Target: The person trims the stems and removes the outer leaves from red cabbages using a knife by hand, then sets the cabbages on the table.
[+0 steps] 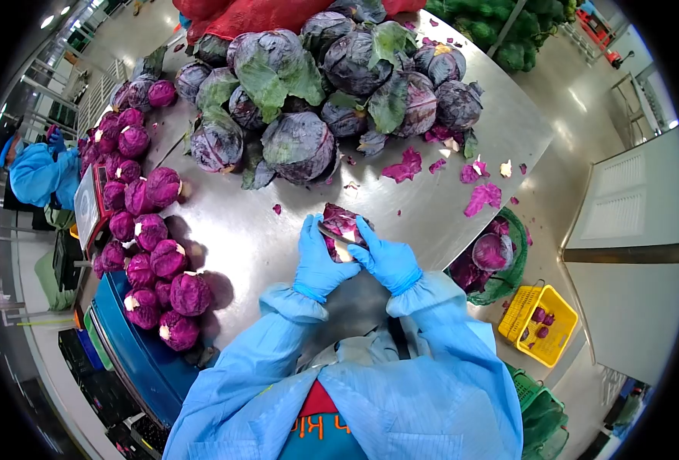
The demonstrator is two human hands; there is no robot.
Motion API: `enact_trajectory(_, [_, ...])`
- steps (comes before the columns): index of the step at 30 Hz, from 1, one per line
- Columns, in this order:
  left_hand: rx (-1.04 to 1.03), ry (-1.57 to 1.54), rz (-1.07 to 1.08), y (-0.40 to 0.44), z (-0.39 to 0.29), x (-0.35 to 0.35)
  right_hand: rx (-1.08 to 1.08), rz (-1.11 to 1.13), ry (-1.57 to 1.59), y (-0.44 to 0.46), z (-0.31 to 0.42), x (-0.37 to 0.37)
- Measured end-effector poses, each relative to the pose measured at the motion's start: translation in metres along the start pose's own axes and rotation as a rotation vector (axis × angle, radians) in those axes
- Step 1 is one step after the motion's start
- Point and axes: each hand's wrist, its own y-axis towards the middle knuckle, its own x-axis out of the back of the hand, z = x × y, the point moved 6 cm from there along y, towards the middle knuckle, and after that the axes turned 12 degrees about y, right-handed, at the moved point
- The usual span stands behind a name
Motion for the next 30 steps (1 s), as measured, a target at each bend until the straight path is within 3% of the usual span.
enact_trajectory(2, [0.001,-0.049,0.008,0.003,0.006,-0.004,0.088,-0.015,0.076,0.005,-0.01,-0.006])
enact_trajectory(5, [-0.068,0.042,-0.155,0.006,0.0,0.005,0.127,0.002,0.095,0.016,-0.011,-0.006])
enact_trajectory(14, [0.049,0.065,-0.096,0.017,-0.01,0.007,0.014,0.052,-0.167,0.031,-0.004,-0.001])
enact_trajectory(17, [0.112,0.061,0.008,0.021,-0.017,0.009,-0.063,0.076,-0.082,0.035,-0.007,0.0])
enact_trajectory(20, [0.143,0.18,-0.005,0.015,-0.026,0.005,-0.022,-0.046,-0.223,0.045,-0.018,0.011])
enact_trajectory(21, [0.113,0.16,-0.026,0.007,-0.023,0.001,-0.278,-0.115,0.144,0.052,-0.053,0.018])
enact_trajectory(22, [0.086,0.143,-0.047,-0.001,-0.019,-0.001,-0.501,0.027,0.379,0.057,-0.076,0.013])
enact_trajectory(27, [-0.072,-0.081,-0.087,-0.014,0.009,0.001,-0.526,-0.111,0.971,0.042,-0.038,0.014])
enact_trajectory(30, [-0.158,-0.252,-0.035,-0.016,0.023,0.012,-0.721,-0.119,0.796,0.025,-0.081,-0.005])
